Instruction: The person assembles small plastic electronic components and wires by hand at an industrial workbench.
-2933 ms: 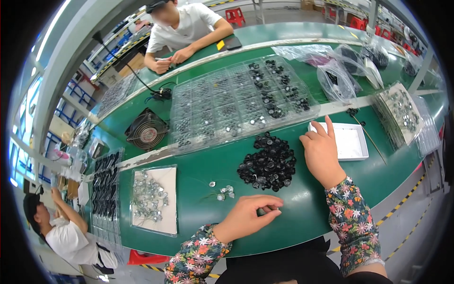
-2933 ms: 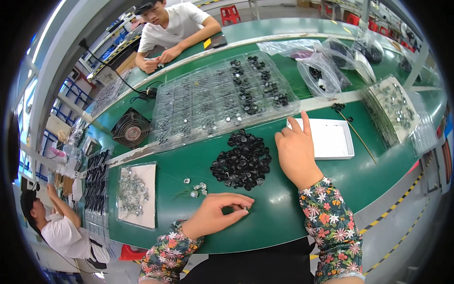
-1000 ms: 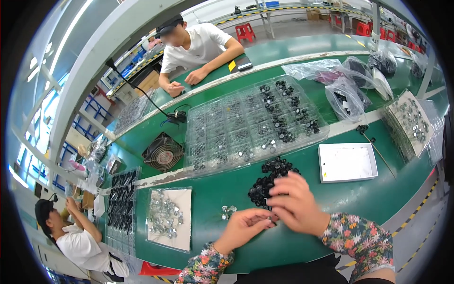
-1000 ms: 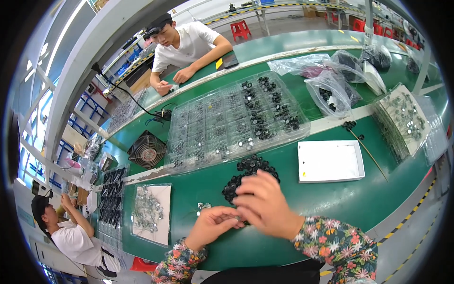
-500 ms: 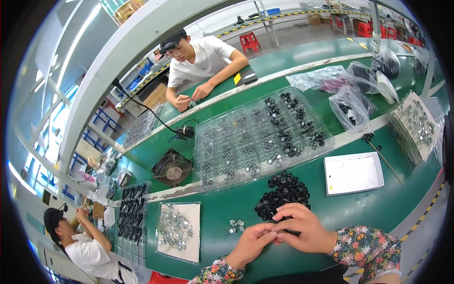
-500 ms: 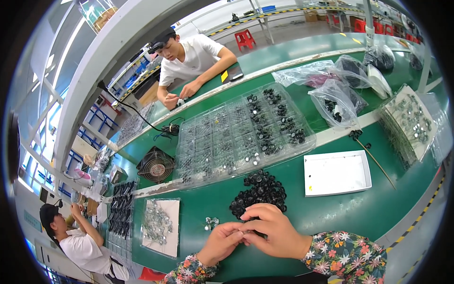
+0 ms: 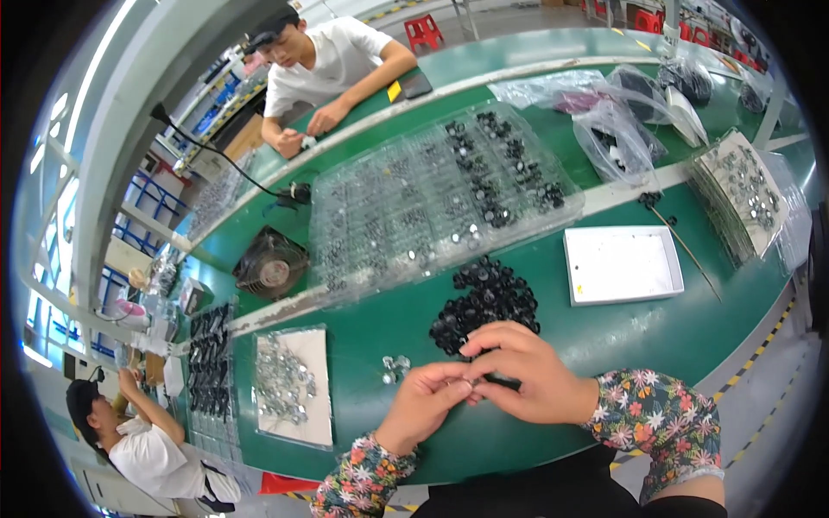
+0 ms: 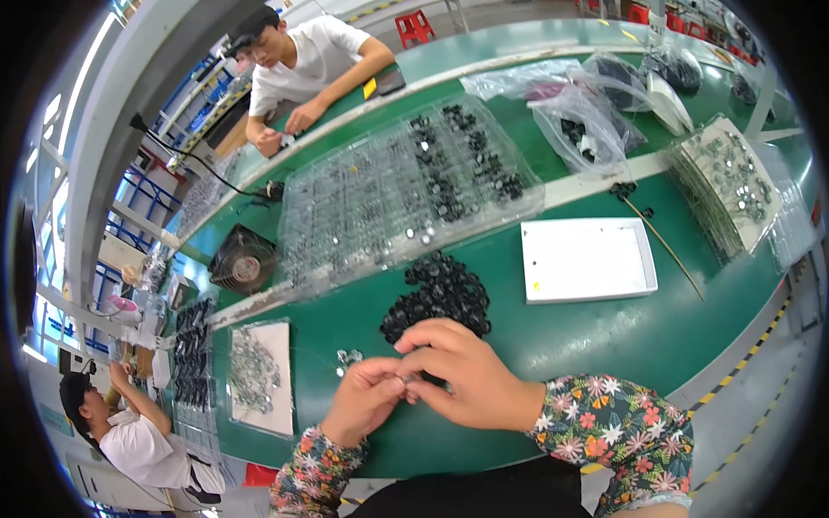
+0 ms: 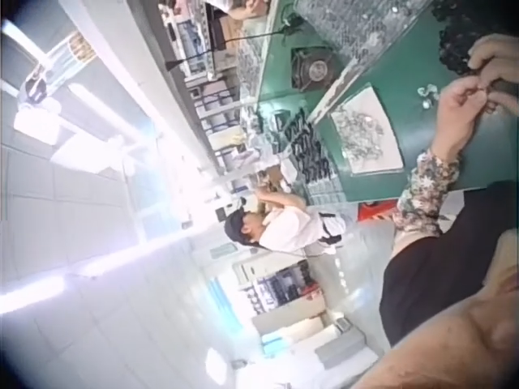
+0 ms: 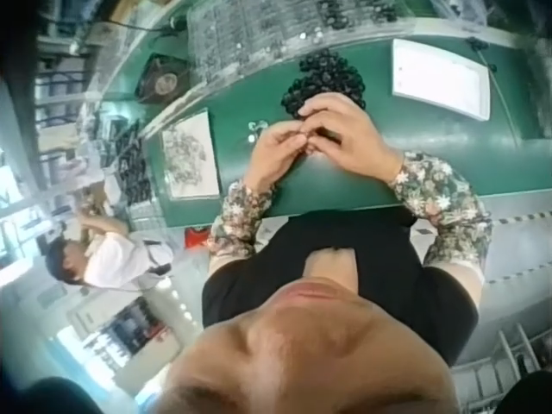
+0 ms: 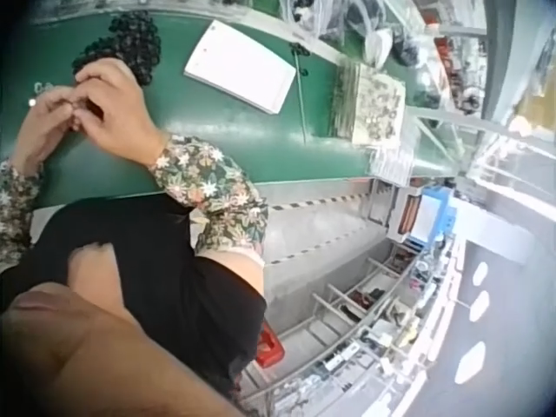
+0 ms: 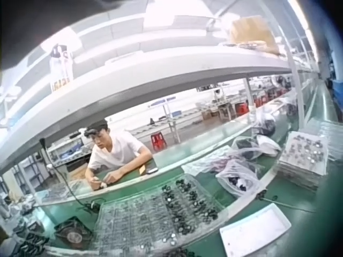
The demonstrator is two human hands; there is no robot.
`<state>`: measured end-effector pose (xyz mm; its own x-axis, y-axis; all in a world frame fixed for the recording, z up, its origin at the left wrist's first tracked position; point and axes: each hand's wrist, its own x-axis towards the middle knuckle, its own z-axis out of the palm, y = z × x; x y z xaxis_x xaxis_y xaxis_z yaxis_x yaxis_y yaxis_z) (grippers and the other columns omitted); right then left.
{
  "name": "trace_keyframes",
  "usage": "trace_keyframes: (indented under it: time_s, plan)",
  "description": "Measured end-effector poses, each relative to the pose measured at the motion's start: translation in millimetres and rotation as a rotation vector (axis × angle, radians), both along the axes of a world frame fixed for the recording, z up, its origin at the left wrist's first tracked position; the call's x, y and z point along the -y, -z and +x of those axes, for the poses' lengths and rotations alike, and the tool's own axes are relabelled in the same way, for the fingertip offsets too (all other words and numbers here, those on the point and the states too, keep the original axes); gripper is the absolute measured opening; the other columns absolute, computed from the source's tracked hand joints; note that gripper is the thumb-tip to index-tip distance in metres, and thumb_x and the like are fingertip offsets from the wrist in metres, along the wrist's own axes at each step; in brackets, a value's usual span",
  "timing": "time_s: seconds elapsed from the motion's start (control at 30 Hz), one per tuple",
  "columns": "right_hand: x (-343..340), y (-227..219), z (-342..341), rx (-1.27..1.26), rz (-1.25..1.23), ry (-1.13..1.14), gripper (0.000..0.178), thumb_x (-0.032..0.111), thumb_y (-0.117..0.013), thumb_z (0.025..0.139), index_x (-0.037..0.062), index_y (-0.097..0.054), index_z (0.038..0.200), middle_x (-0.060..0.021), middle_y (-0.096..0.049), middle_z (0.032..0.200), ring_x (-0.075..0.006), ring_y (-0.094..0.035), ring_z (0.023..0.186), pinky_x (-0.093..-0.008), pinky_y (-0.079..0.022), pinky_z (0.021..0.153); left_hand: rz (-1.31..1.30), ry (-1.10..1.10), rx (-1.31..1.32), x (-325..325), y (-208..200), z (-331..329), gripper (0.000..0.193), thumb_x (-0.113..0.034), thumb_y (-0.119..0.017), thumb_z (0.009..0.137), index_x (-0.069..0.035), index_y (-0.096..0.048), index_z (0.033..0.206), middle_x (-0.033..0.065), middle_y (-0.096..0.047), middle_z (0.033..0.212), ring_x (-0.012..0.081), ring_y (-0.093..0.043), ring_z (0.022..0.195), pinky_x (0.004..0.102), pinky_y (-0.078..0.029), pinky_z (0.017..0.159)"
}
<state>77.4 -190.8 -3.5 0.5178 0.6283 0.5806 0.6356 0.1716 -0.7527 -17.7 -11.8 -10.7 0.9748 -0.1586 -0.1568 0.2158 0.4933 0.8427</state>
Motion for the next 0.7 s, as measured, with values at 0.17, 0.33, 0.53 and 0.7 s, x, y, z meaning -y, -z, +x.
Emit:
trace_keyframes:
  time_s: [0.17, 0.33, 0.53, 0.7]
  plan:
    - [-1.5, -6.6, 1.0, -0.042, 0.011, 0.001, 0.022, 0.005, -0.068, 0.075, 0.0058, -0.061, 0.096, -0.0110, -0.057, 0.106, -0.0304, -0.055, 0.100, -0.0390, -0.046, 0.086, -0.076, -0.025, 0.061, -2.1, 3.1, 3.0, 0.023, -0.001, -0.058, 0.090, 0.002, -0.059, 0.112, 0.0112, -0.065, 0.102, 0.0164, -0.061, 0.088, 0.0298, -0.051, 0.078]
    - [-0.9, -3.3, 2.9, -0.070, 0.014, -0.005, 0.019, 0.002, -0.066, 0.077, 0.0051, -0.061, 0.095, -0.0103, -0.057, 0.105, -0.0295, -0.056, 0.099, -0.0383, -0.046, 0.084, -0.098, -0.024, 0.024, -0.8, 1.4, 4.0, 0.022, -0.003, -0.056, 0.092, 0.000, -0.059, 0.113, 0.0123, -0.065, 0.103, 0.0169, -0.062, 0.087, 0.0303, -0.051, 0.078]
    - [0.9, -5.9, 0.8, -0.044, 0.010, 0.026, 0.017, 0.002, -0.066, 0.076, 0.0054, -0.060, 0.092, -0.0103, -0.058, 0.104, -0.0298, -0.056, 0.097, -0.0386, -0.046, 0.083, -0.106, -0.020, 0.014, 2.0, 1.2, 0.0, 0.023, -0.007, -0.053, 0.095, 0.000, -0.059, 0.116, 0.0121, -0.065, 0.102, 0.0169, -0.061, 0.087, 0.0297, -0.050, 0.078]
    - [1.4, -4.5, 2.6, -0.034, 0.003, 0.038, 0.019, 0.003, -0.068, 0.075, 0.0056, -0.057, 0.091, -0.0104, -0.058, 0.104, -0.0296, -0.057, 0.096, -0.0387, -0.046, 0.083, -0.088, -0.044, 0.022, 3.1, -0.4, 1.3, 0.022, -0.009, -0.054, 0.094, 0.000, -0.059, 0.114, 0.0106, -0.065, 0.100, 0.0161, -0.061, 0.087, 0.0290, -0.050, 0.078]
